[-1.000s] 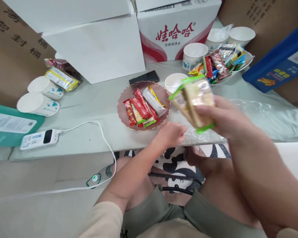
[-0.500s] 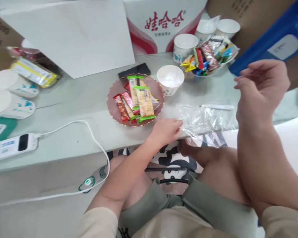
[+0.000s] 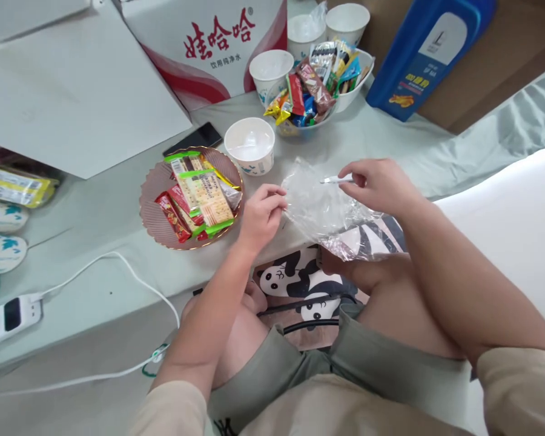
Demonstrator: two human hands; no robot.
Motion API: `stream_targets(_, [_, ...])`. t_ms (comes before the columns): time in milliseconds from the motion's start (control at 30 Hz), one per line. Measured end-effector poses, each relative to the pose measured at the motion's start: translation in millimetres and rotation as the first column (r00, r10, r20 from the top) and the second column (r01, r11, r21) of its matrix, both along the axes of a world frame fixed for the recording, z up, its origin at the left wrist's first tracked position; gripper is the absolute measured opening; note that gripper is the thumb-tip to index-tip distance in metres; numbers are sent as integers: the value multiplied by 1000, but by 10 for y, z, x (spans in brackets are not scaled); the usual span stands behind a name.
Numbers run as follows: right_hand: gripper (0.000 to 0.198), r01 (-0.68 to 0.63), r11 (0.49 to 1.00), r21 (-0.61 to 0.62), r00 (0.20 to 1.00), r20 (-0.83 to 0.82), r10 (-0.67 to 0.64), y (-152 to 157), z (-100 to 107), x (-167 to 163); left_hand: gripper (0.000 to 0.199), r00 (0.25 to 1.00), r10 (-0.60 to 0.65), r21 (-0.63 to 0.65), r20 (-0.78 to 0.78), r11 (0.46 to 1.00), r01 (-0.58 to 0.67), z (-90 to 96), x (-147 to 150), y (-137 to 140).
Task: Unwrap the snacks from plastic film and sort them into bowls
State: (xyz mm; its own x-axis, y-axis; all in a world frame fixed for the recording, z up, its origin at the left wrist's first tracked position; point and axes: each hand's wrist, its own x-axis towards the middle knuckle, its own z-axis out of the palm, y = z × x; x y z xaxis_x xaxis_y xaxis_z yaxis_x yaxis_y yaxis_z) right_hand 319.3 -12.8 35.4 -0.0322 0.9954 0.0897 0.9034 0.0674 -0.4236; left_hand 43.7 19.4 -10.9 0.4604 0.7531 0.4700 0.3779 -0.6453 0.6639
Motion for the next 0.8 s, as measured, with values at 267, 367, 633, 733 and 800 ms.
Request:
stream_targets(267, [83,-123,991,54,972,-197,131,62,-208,-129,27,920,-101,-200,378,961,188,157,92,102])
stream_targets(367, [72,-108,994,5,980,-169,107,152,-299,-207,33,884,-81,-310,460,919,245,290,72,73])
stream_targets(633, [57,-320,948,8,787,-554,270,178,-63,-547,54,829,-226,-366,511,816,448,692,-209,9])
stream_targets(733, [17,-271,956,-116,690,-716,108,136,35,-588,41,818,-140,-324,558,871,370,731,-196,30])
stream_targets(800, [13,-103,984,-145,650,-758,-44,94,86,-539,22,771,31,-292,636,934,204,718,-145,30])
